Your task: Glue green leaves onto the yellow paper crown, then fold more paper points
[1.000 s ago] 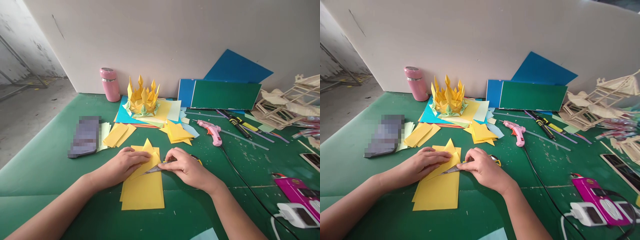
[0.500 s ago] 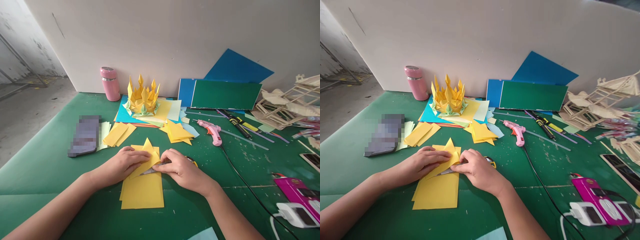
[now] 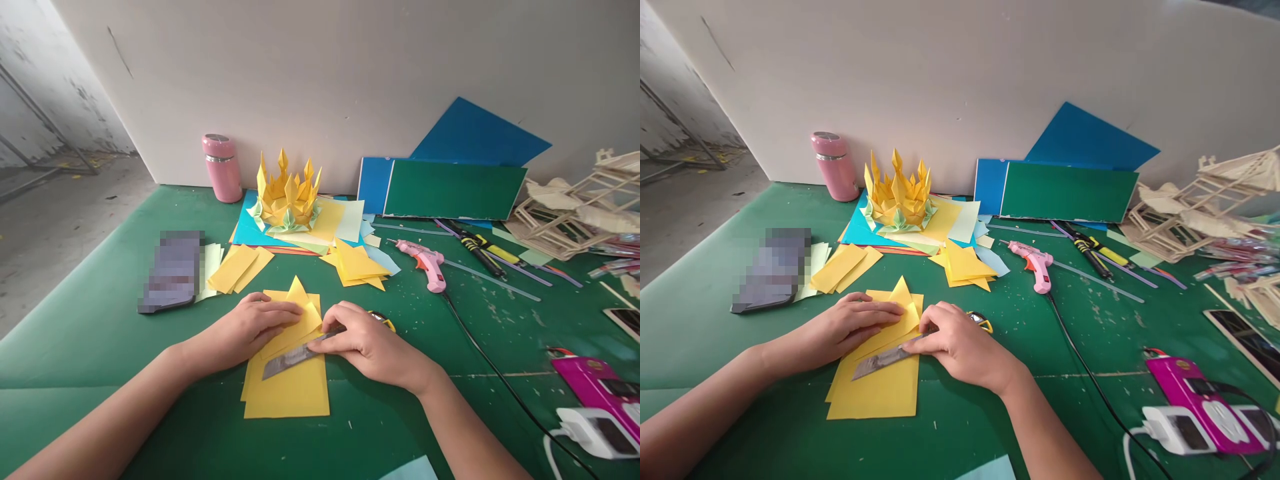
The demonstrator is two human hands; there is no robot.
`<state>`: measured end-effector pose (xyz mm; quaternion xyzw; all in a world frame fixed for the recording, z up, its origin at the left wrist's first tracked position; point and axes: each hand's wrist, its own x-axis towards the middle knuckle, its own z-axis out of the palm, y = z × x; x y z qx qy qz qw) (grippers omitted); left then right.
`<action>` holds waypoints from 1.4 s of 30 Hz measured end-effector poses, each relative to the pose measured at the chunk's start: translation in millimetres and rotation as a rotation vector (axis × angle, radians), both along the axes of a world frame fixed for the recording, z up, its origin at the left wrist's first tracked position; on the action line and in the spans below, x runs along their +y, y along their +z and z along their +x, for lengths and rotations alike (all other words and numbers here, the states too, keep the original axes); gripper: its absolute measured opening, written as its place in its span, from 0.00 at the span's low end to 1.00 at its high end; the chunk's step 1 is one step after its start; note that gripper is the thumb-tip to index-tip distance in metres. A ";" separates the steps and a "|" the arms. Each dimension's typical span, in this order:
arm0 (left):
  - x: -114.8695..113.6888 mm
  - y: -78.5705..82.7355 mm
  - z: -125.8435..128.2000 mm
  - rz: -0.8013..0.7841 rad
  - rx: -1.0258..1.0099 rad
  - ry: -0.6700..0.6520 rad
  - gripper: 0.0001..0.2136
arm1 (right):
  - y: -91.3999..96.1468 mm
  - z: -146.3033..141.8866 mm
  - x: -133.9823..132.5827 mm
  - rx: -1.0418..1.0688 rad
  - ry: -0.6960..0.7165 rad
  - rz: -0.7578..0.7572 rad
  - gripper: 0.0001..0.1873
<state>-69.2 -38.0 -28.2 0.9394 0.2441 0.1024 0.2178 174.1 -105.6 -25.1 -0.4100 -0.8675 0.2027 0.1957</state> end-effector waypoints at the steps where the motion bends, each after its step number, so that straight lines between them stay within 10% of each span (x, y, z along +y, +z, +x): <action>1: 0.0 -0.3 -0.3 0.005 -0.003 -0.002 0.16 | -0.3 2.8 0.1 0.019 0.009 -0.014 0.14; 15: -0.5 7.7 -1.3 0.013 0.030 -0.035 0.15 | -13.6 28.8 9.5 -0.129 -0.464 0.211 0.17; 29: -7.8 1.2 0.0 -0.067 -0.187 0.003 0.19 | -10.0 -16.5 4.7 -0.046 -0.111 0.070 0.32; 38: 9.5 3.1 -9.9 0.229 -0.379 0.493 0.07 | -13.4 -15.2 4.9 0.069 -0.119 0.078 0.47; 42: 18.9 0.6 -20.0 0.354 -0.296 0.701 0.10 | -14.8 -14.4 6.1 0.056 -0.076 0.148 0.29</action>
